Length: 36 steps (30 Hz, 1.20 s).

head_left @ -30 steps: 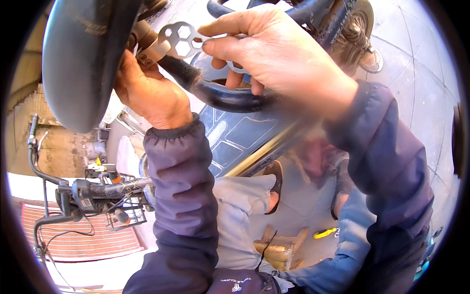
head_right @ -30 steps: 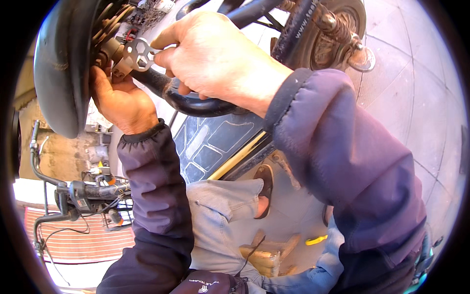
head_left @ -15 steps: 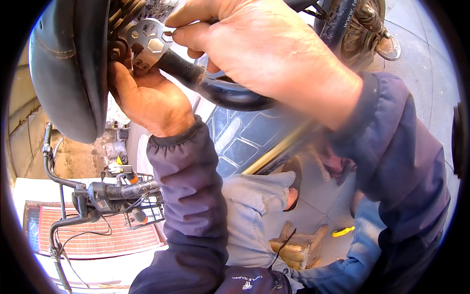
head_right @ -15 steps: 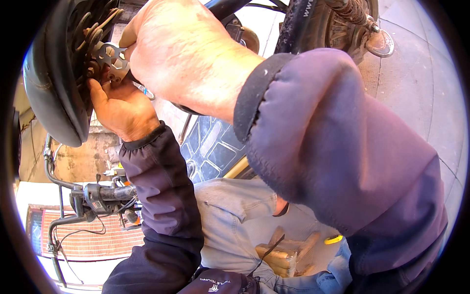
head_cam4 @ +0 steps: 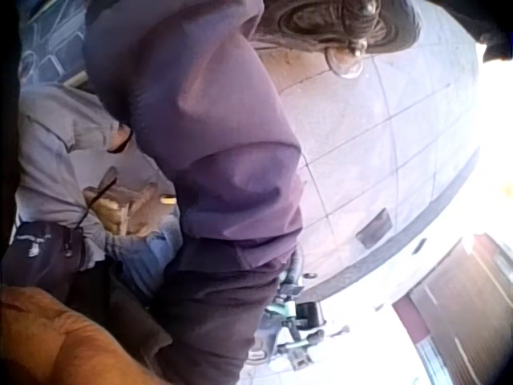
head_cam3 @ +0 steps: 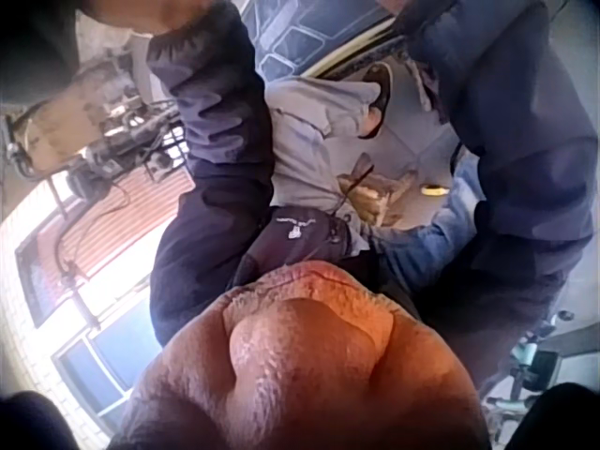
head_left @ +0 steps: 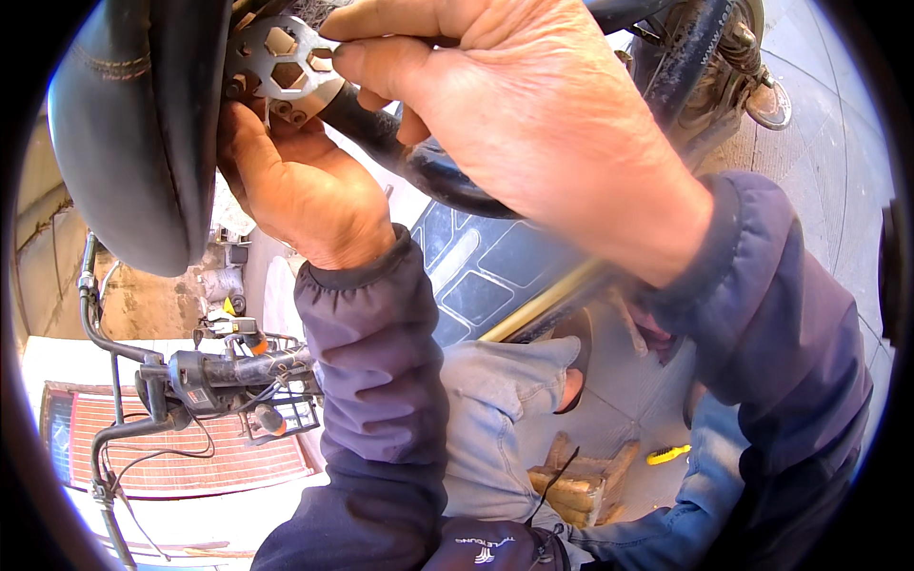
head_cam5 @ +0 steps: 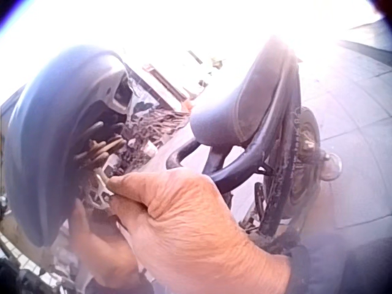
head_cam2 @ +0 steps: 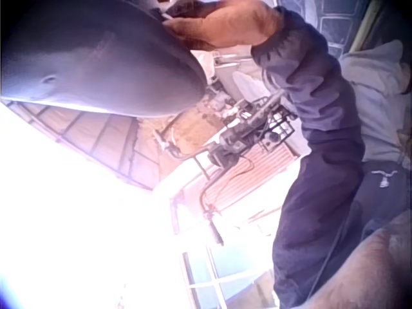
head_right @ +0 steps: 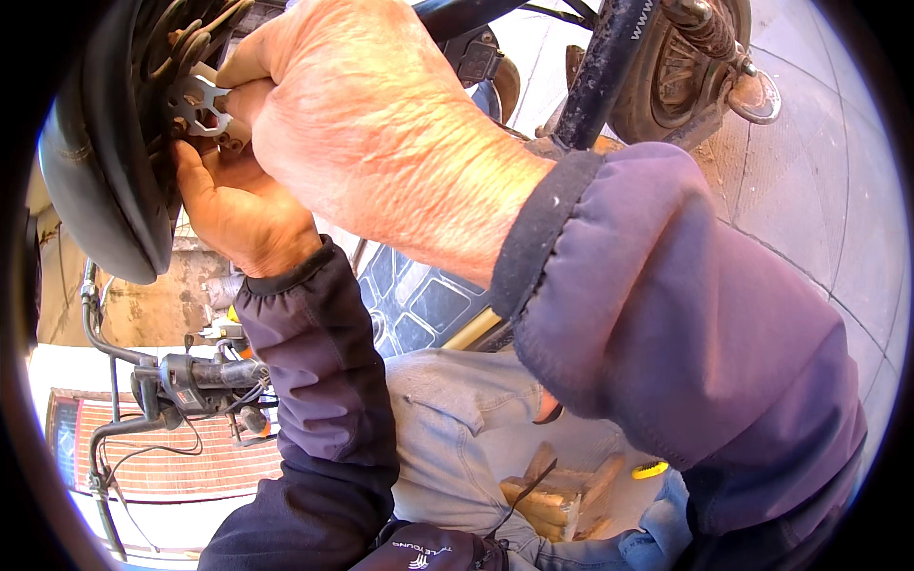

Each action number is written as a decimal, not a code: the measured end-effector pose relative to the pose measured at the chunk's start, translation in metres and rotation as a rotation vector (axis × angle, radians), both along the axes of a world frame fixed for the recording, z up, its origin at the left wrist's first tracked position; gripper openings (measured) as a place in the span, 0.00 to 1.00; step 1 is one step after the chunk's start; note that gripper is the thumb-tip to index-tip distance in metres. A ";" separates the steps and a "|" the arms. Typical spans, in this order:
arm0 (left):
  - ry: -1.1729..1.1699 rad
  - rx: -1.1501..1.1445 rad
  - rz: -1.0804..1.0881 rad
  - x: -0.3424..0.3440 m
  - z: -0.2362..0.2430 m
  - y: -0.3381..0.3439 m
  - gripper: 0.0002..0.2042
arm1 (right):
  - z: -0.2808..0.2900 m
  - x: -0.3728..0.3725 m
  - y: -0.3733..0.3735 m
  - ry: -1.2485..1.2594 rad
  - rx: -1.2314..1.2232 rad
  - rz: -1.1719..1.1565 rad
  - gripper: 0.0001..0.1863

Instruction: The person sits on the ground and uses a multi-tool wrench to tighten a bolt on the rear frame of a blue scooter. The person repeatedly adjusts the tool and applies force to the fastener near the seat.

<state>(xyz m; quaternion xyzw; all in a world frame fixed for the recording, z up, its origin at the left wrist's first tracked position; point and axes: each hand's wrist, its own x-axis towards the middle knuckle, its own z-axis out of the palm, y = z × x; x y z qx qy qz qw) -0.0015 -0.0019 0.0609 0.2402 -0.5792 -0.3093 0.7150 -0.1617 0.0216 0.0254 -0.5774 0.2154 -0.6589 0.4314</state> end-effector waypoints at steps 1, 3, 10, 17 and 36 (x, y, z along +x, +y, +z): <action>-0.011 -0.004 0.011 0.002 0.000 -0.001 0.18 | 0.000 0.001 0.000 -0.001 0.000 -0.007 0.10; -0.017 0.001 0.013 0.002 0.000 -0.002 0.18 | -0.002 0.003 -0.003 -0.005 -0.002 -0.009 0.10; -0.011 -0.013 0.059 0.000 0.001 -0.002 0.17 | -0.001 0.012 -0.014 -0.014 -0.010 0.012 0.10; -0.024 -0.024 0.066 -0.007 -0.002 0.001 0.16 | -0.004 0.026 -0.013 -0.029 -0.039 -0.066 0.10; -0.100 -0.064 -0.003 0.007 0.003 0.000 0.18 | -0.005 0.021 -0.006 -0.022 -0.048 -0.196 0.11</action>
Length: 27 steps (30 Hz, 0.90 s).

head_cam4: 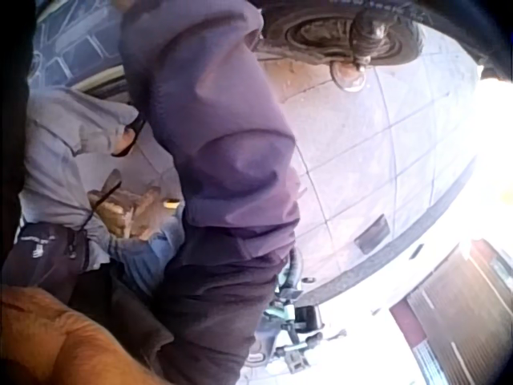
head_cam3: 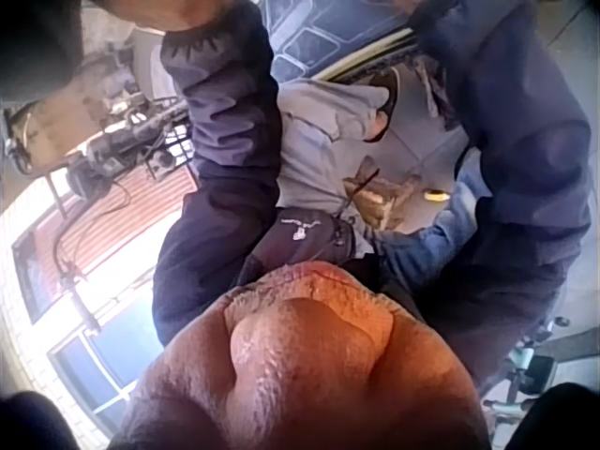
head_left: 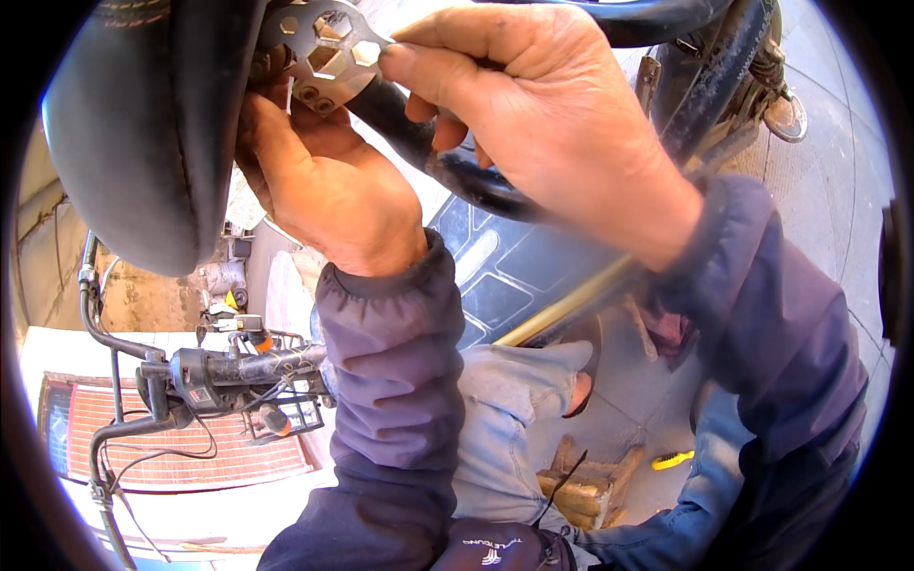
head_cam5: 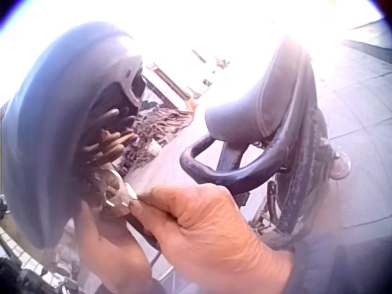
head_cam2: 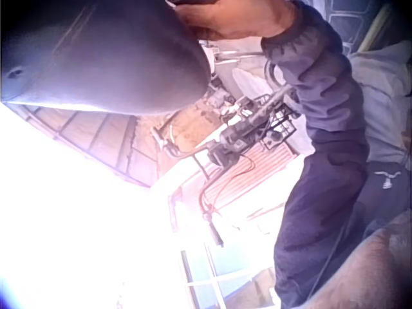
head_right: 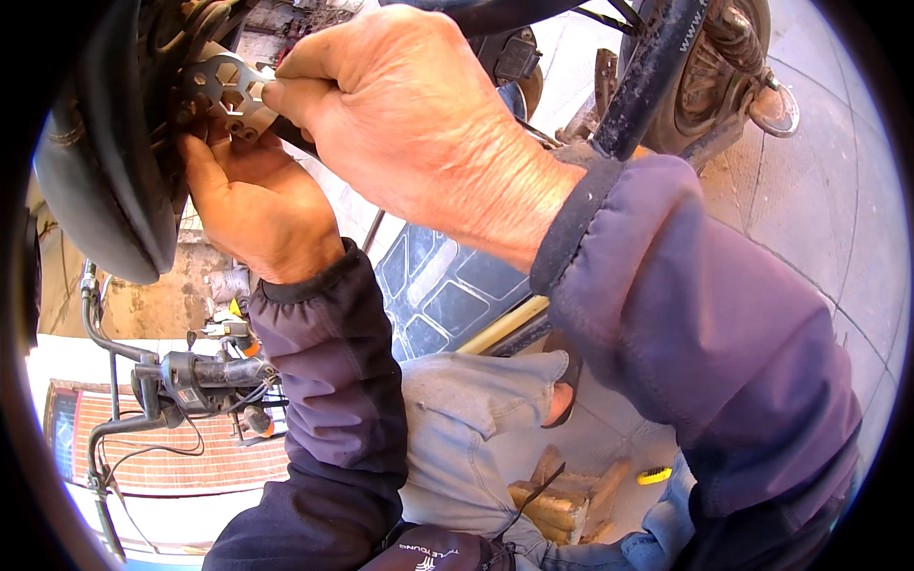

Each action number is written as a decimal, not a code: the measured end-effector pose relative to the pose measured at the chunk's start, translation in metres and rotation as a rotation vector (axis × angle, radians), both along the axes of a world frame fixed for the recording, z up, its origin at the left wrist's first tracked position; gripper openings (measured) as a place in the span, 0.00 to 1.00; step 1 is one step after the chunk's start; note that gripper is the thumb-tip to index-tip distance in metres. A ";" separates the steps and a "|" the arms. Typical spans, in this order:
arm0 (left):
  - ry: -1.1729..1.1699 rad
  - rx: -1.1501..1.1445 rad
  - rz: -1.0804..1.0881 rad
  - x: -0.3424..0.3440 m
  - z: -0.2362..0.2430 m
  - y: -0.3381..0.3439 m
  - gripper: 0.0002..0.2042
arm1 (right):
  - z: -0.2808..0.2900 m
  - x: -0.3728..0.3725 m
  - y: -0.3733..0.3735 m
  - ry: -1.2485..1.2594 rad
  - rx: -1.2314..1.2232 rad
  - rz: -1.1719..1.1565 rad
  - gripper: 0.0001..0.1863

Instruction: The person sits on the ground and uses a multi-tool wrench to tighten a bolt on the rear frame of a blue scooter. The person repeatedly adjusts the tool and applies force to the fastener near the seat.

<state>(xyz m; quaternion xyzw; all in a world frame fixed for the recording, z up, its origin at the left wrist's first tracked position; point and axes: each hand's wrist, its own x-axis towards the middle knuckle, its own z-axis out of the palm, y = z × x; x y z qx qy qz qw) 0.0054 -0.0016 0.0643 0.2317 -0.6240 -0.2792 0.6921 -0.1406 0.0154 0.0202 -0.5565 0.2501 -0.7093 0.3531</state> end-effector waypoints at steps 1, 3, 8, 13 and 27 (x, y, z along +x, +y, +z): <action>-0.001 -0.024 0.062 -0.011 -0.004 0.002 0.18 | 0.000 0.000 0.000 -0.001 0.003 -0.004 0.11; 0.003 -0.042 0.127 -0.017 -0.006 0.004 0.18 | -0.001 0.003 0.001 -0.033 0.029 0.039 0.11; 0.056 -0.036 0.198 -0.022 -0.005 0.004 0.18 | -0.005 0.009 -0.006 -0.147 0.073 0.176 0.11; 0.033 -0.041 0.203 -0.018 -0.006 0.001 0.18 | 0.002 0.003 -0.003 -0.148 0.109 0.262 0.11; 0.116 0.005 0.108 -0.016 -0.010 0.002 0.16 | 0.006 0.010 -0.016 0.091 -0.117 -0.117 0.11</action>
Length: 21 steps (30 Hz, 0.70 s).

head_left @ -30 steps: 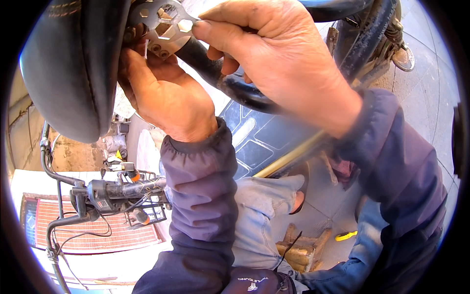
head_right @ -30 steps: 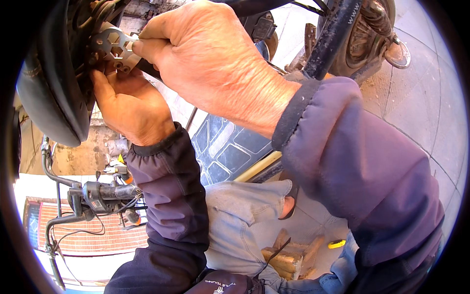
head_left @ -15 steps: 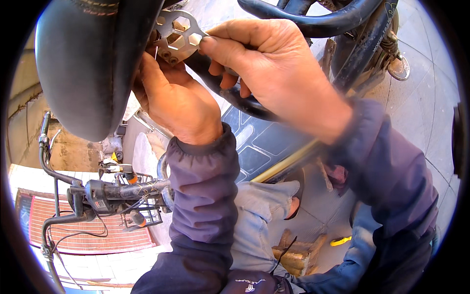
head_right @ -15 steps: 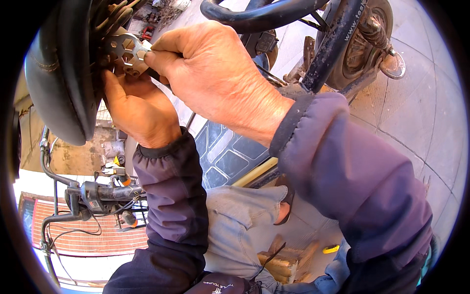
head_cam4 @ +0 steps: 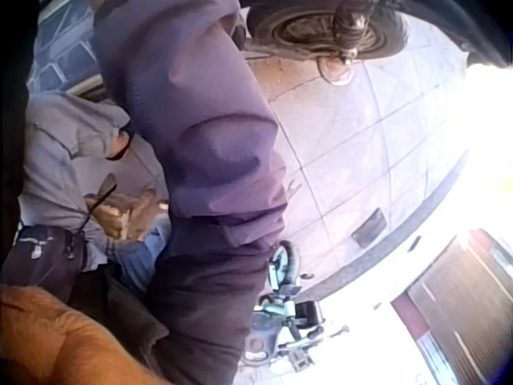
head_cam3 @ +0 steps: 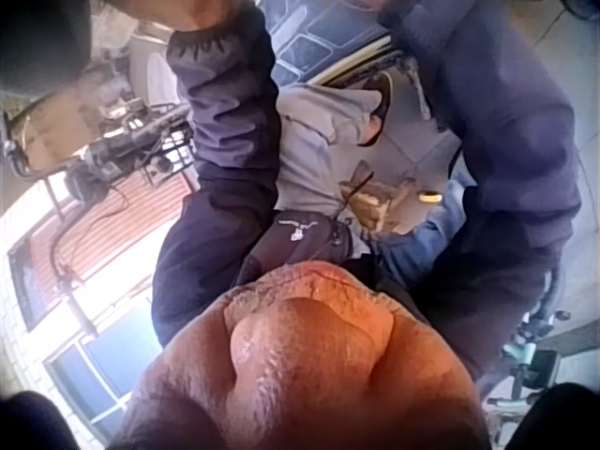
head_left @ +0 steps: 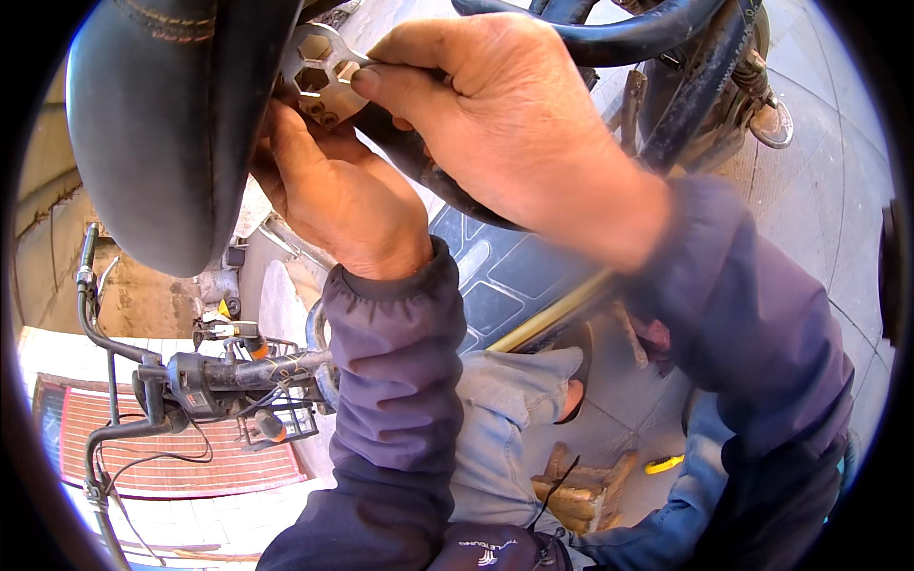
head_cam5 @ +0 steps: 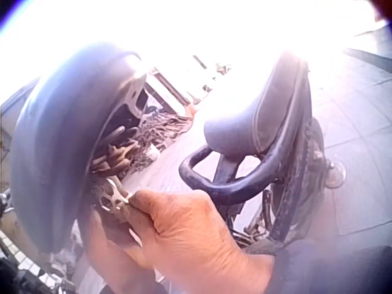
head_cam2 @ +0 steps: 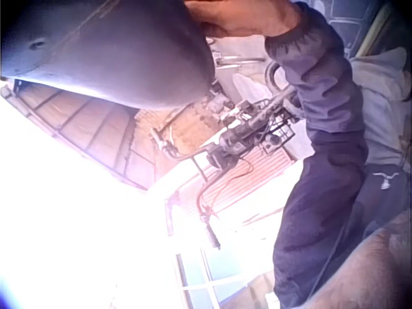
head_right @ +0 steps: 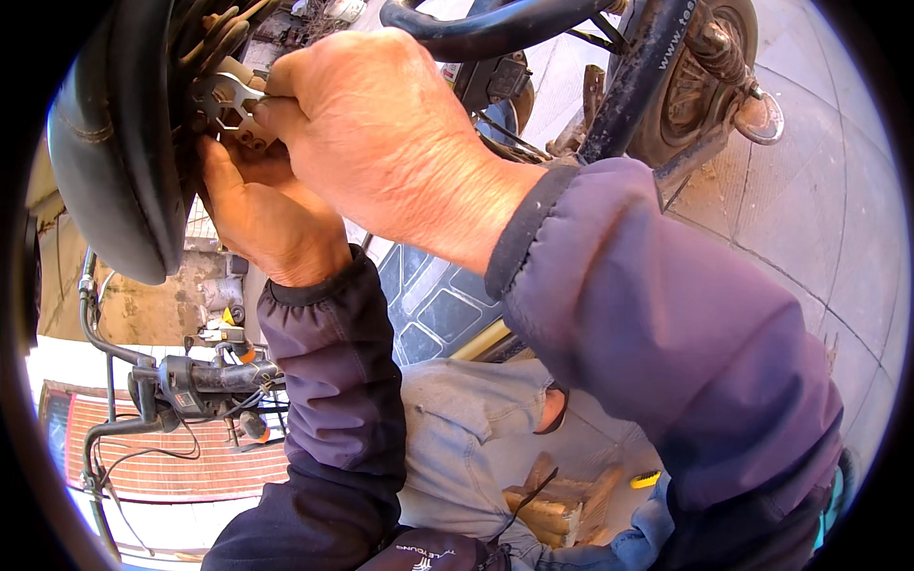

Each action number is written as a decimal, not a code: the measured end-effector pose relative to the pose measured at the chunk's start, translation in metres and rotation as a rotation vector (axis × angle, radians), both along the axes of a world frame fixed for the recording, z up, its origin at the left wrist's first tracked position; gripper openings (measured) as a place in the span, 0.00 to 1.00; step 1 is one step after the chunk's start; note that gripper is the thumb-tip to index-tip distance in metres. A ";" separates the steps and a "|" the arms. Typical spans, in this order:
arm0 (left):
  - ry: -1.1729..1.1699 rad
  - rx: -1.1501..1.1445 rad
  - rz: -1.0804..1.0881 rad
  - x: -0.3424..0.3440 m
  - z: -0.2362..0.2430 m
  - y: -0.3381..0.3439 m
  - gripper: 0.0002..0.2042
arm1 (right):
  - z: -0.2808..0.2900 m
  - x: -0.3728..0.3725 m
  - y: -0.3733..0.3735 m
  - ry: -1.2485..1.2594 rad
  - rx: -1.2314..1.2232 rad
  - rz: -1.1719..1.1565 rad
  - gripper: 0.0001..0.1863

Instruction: The person sits on the ground and uses a multi-tool wrench to tighten a bolt on the rear frame of a blue scooter. The person repeatedly adjusts the tool and applies force to the fastener near the seat.

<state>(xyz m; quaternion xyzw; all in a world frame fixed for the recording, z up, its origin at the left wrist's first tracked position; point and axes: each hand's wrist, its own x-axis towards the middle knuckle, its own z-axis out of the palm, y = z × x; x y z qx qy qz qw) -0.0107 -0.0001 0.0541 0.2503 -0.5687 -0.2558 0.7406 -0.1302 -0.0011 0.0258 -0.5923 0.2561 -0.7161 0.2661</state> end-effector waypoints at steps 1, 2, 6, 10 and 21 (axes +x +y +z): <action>0.007 -0.001 0.006 -0.001 0.001 0.001 0.16 | 0.002 -0.001 0.002 0.021 -0.006 -0.038 0.11; 0.014 -0.002 0.012 -0.001 0.001 0.001 0.17 | 0.003 -0.001 0.002 0.042 -0.012 -0.075 0.11; -0.108 -0.061 -0.005 -0.001 0.002 0.001 0.16 | -0.002 0.003 -0.003 0.027 -0.011 -0.117 0.12; -0.155 -0.075 0.048 -0.003 0.002 0.001 0.16 | -0.006 0.004 -0.011 0.045 -0.136 -0.198 0.13; -0.292 -0.266 0.237 0.000 0.003 0.008 0.11 | 0.010 -0.012 0.013 0.127 0.163 0.079 0.13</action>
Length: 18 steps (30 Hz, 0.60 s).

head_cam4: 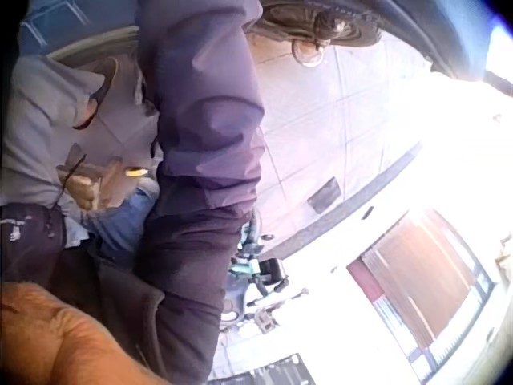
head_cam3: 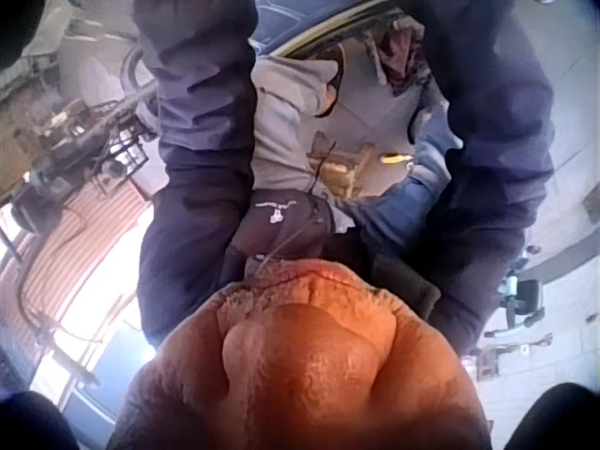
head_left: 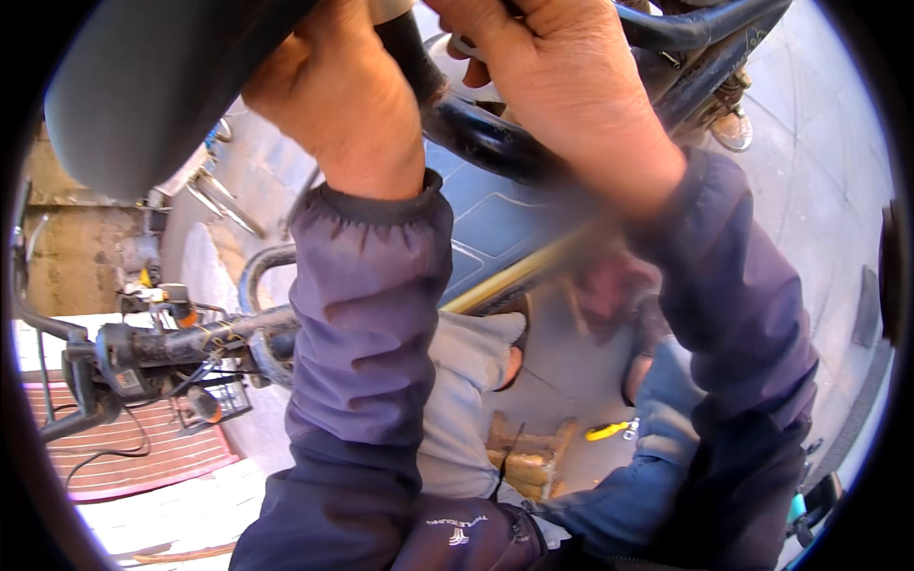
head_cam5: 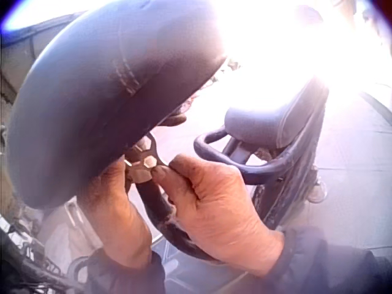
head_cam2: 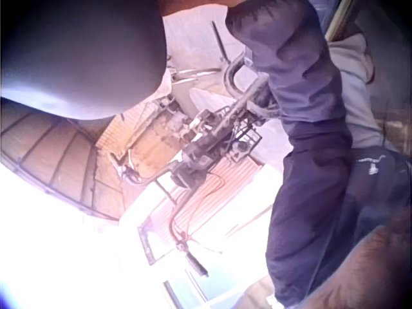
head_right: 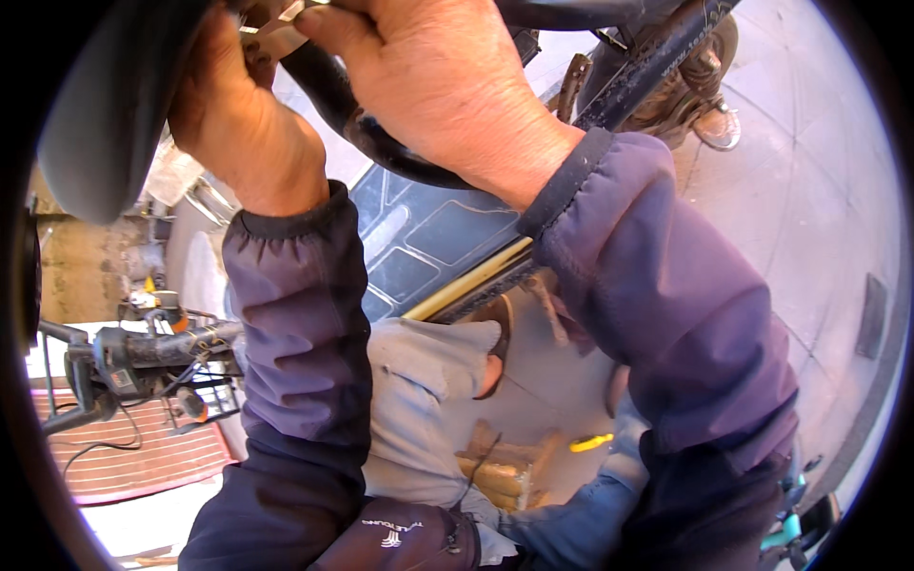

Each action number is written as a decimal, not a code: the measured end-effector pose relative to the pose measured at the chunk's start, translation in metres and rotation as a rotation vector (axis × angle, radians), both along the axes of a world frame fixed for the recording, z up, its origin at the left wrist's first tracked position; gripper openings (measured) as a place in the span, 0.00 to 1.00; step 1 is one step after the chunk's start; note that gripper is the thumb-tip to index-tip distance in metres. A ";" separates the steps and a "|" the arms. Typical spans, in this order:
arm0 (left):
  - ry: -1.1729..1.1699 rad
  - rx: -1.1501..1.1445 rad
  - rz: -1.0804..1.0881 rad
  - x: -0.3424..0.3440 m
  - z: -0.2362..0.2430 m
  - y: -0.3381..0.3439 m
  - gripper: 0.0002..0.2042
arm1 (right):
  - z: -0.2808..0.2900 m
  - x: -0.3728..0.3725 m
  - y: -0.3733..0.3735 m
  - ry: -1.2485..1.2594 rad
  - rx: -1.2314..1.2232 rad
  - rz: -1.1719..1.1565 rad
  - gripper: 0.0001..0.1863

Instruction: The person sits on the ground and uses a multi-tool wrench to tighten a bolt on the rear frame of a blue scooter. The person repeatedly adjusts the tool and applies force to the fastener near the seat.

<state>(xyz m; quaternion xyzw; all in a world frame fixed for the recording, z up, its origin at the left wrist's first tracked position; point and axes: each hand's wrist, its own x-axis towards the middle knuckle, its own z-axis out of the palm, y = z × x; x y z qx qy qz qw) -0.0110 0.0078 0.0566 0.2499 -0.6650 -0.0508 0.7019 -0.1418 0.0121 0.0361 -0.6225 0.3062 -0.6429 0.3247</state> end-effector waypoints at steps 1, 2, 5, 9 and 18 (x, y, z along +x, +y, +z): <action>-0.019 -0.059 0.111 0.005 -0.006 -0.009 0.11 | 0.002 0.001 0.000 0.038 -0.010 -0.011 0.13; -0.038 -0.117 0.222 0.011 -0.013 -0.021 0.11 | 0.008 0.007 0.010 -0.015 0.045 0.002 0.13; -0.331 -0.202 0.717 0.010 -0.036 -0.037 0.11 | 0.019 -0.004 0.018 0.262 0.022 -0.203 0.13; -0.445 -0.134 0.935 0.010 -0.036 -0.034 0.15 | 0.024 -0.001 0.015 0.424 0.069 -0.226 0.16; -0.539 0.001 0.828 -0.009 -0.051 -0.027 0.19 | 0.004 -0.006 -0.001 0.342 0.058 -0.287 0.21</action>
